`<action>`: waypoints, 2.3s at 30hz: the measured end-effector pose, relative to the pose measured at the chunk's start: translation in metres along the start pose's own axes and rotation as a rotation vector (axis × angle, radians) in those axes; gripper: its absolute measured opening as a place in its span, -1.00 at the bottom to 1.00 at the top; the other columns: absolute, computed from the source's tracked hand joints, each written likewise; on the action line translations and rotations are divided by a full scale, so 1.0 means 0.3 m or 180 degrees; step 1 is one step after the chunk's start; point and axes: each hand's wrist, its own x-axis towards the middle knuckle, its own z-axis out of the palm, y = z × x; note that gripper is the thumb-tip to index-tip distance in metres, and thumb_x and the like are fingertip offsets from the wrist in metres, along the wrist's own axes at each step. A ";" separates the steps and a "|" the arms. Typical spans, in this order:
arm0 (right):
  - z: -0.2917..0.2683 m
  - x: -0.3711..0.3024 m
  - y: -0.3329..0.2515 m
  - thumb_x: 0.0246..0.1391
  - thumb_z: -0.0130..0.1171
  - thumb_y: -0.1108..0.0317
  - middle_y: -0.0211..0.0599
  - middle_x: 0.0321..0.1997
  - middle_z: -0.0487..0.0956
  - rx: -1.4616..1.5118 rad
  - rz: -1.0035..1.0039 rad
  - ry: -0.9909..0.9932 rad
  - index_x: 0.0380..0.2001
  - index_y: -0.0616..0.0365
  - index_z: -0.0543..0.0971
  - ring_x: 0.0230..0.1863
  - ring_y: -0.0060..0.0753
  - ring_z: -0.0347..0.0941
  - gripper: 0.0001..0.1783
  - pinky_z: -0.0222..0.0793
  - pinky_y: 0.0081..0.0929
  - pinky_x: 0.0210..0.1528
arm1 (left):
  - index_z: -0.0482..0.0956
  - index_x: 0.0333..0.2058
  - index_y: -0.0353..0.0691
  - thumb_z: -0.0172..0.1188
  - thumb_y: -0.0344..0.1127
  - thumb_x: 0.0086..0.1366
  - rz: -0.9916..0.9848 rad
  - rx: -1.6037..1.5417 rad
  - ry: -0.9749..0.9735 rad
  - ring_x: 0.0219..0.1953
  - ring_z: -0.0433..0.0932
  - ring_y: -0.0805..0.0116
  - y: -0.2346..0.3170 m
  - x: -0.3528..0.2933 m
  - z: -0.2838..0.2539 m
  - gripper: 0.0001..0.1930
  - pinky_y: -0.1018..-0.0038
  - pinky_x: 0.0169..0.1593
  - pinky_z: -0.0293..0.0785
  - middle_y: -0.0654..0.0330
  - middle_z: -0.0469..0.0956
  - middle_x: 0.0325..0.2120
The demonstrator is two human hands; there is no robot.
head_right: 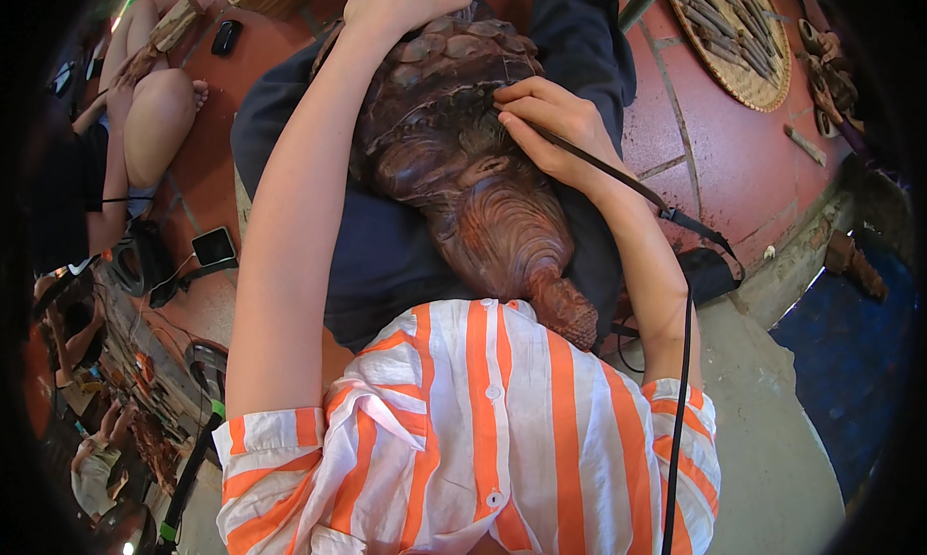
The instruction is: The person carves a large, dark, textured wooden object resting on their lap using a knife. They hold the object with one hand and use the knife to scrape and shape the surface continuously.
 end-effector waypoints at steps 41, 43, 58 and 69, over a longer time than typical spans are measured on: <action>-0.037 -0.151 0.017 0.04 0.02 0.52 -0.23 -0.43 0.54 0.1819 0.1152 0.1063 -0.41 0.33 0.50 -0.37 -0.51 0.44 -0.90 0.36 -0.59 -0.25 | 0.67 -0.33 -0.26 0.19 0.25 -0.02 -0.0017 -0.0031 -0.0041 -0.28 0.64 0.03 -0.008 -0.009 -0.014 -0.39 0.23 -0.17 0.55 -0.09 0.63 -0.40; -0.083 -0.206 0.000 0.06 0.00 0.52 -0.26 -0.42 0.53 0.2122 0.1667 0.1214 -0.21 0.31 0.43 -0.38 -0.56 0.43 -0.80 0.34 -0.62 -0.28 | 0.67 -0.34 -0.26 0.18 0.25 -0.01 -0.0034 0.0050 -0.0153 -0.28 0.63 0.02 -0.011 -0.004 -0.008 -0.40 0.22 -0.17 0.55 -0.10 0.63 -0.41; -0.267 -0.315 -0.080 -0.11 0.42 0.25 -0.14 -0.17 0.51 0.1820 0.1221 0.2436 0.35 0.16 0.01 -0.56 -0.66 0.43 0.05 0.22 -0.83 -0.66 | 0.68 -0.23 -0.13 0.11 0.34 0.00 -0.0142 0.0233 -0.0447 -0.20 0.61 0.03 -0.012 -0.013 -0.027 -0.36 0.22 -0.10 0.50 -0.03 0.64 -0.35; -0.235 -0.219 -0.093 0.25 0.05 0.15 -0.45 -0.53 0.56 0.2367 0.1579 0.1563 -0.12 0.27 0.59 -0.54 -0.72 0.41 -0.62 0.29 -0.75 -0.53 | 0.68 -0.26 -0.18 0.13 0.34 -0.02 -0.0070 0.0336 -0.0529 -0.17 0.60 0.01 -0.005 0.010 -0.026 -0.34 0.22 -0.07 0.49 -0.07 0.63 -0.31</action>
